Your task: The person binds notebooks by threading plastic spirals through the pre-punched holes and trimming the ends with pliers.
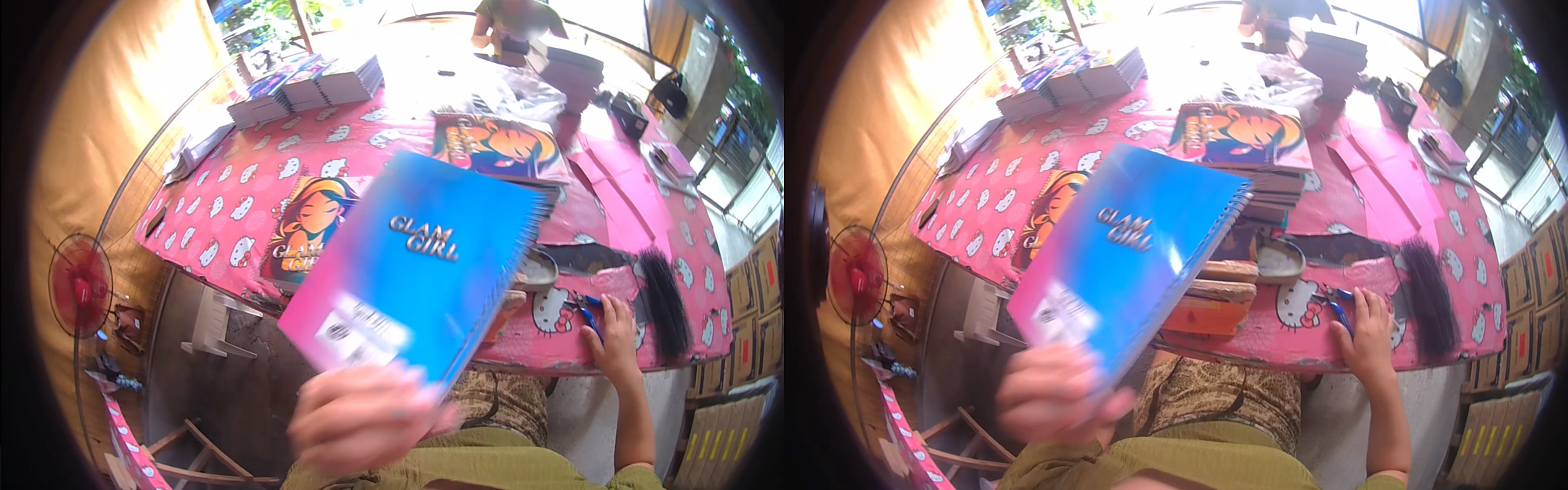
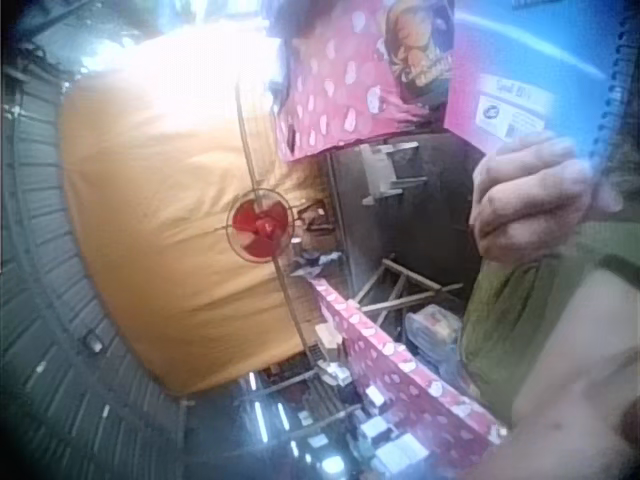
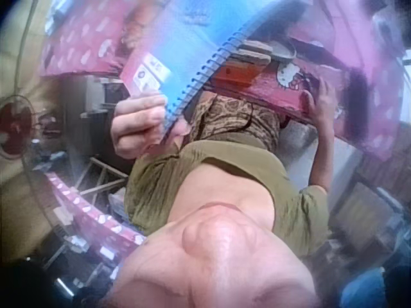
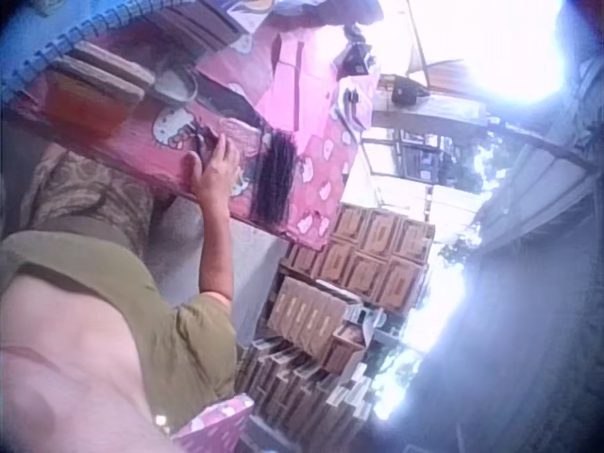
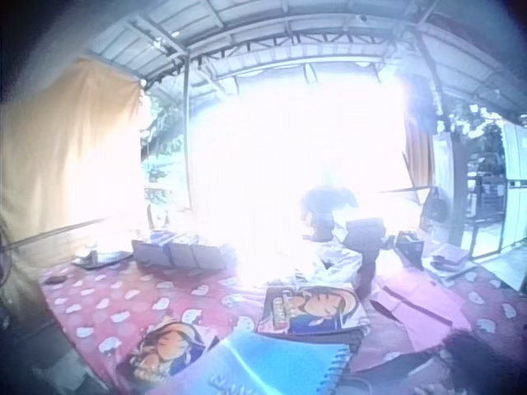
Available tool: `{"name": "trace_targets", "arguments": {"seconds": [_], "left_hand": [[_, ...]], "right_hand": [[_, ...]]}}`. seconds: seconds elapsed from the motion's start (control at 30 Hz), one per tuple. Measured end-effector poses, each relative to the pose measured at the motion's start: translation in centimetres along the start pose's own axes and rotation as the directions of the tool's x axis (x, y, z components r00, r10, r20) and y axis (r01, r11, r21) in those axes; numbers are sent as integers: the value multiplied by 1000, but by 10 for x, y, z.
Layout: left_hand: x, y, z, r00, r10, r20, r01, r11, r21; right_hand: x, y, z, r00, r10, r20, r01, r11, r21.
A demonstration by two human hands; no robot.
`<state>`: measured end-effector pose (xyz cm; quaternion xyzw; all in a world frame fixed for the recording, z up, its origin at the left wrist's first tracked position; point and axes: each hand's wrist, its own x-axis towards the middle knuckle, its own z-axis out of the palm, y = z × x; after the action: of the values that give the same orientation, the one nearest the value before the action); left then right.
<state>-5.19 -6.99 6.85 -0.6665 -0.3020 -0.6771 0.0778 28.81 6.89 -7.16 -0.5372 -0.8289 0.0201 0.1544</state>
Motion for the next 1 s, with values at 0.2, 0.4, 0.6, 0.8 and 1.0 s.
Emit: {"name": "trace_targets", "arguments": {"seconds": [0.2,0.4,0.6,0.8,1.0], "left_hand": [[-38,-15,37,910,-351,221,289,919,267],[-51,-18,41,917,-352,189,304,922,239],[-53,-17,43,927,-339,159,294,922,252],[-49,-19,33,967,-202,155,160,956,247],[12,-62,-31,848,-55,-527,222,940,258]], "right_hand": [[9,-37,-24,989,123,76,-145,855,499],[5,-126,-78,851,-435,-296,522,637,567],[4,-134,-70,925,-381,-16,225,513,828],[11,-126,-59,756,-509,411,-515,-76,854],[28,-76,-39,982,48,-181,75,785,615]]}}
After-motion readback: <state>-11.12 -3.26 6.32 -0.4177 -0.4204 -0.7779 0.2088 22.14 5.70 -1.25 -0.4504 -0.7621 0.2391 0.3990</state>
